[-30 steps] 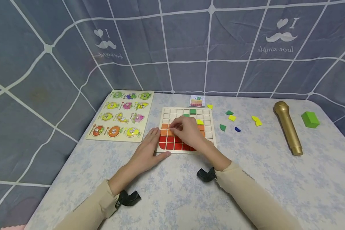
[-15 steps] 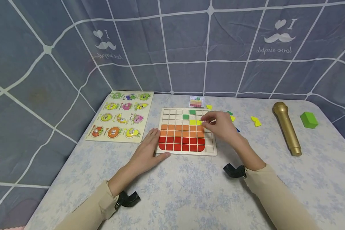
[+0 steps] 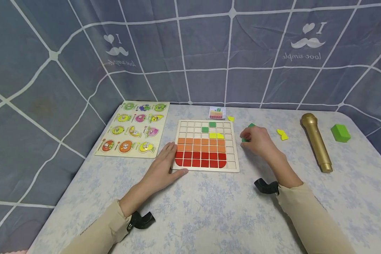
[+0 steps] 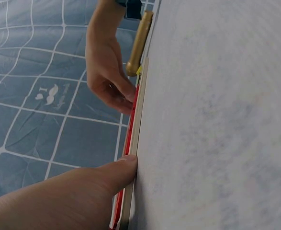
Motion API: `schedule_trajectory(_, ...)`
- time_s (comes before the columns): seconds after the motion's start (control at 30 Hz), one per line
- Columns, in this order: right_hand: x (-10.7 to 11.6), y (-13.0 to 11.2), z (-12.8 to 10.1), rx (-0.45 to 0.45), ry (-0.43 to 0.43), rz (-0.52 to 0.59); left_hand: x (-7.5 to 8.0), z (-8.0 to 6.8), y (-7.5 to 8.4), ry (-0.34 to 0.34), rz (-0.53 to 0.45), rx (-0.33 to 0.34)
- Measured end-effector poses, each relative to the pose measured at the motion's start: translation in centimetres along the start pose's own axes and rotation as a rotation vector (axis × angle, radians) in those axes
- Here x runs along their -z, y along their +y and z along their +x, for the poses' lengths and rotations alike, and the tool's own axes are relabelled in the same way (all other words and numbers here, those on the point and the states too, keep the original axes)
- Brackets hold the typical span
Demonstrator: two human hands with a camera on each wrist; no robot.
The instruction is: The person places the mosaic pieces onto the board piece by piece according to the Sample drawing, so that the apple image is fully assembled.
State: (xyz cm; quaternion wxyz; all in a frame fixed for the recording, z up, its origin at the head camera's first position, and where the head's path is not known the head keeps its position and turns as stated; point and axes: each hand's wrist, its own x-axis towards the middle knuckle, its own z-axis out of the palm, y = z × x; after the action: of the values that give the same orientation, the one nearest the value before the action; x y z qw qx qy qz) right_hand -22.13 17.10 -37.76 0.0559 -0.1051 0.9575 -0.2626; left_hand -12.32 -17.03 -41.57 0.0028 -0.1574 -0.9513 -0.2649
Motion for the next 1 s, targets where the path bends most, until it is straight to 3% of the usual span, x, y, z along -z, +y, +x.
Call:
schedule_trajectory(0.2,-0.5,0.4,0.0,0.018,0.045,0.022,0.0,0.0,0.0,0.001,0.009,-0.003)
schedule_trajectory(0.73,-0.1,1.0,0.2,0.008,0.046,0.094,-0.1,0.2,0.0,-0.005,0.017,0.003)
schedule_trajectory(1.0,-0.1,1.0,0.3,0.072,0.089,0.095,-0.1,0.2,-0.1,-0.015,0.019,0.009)
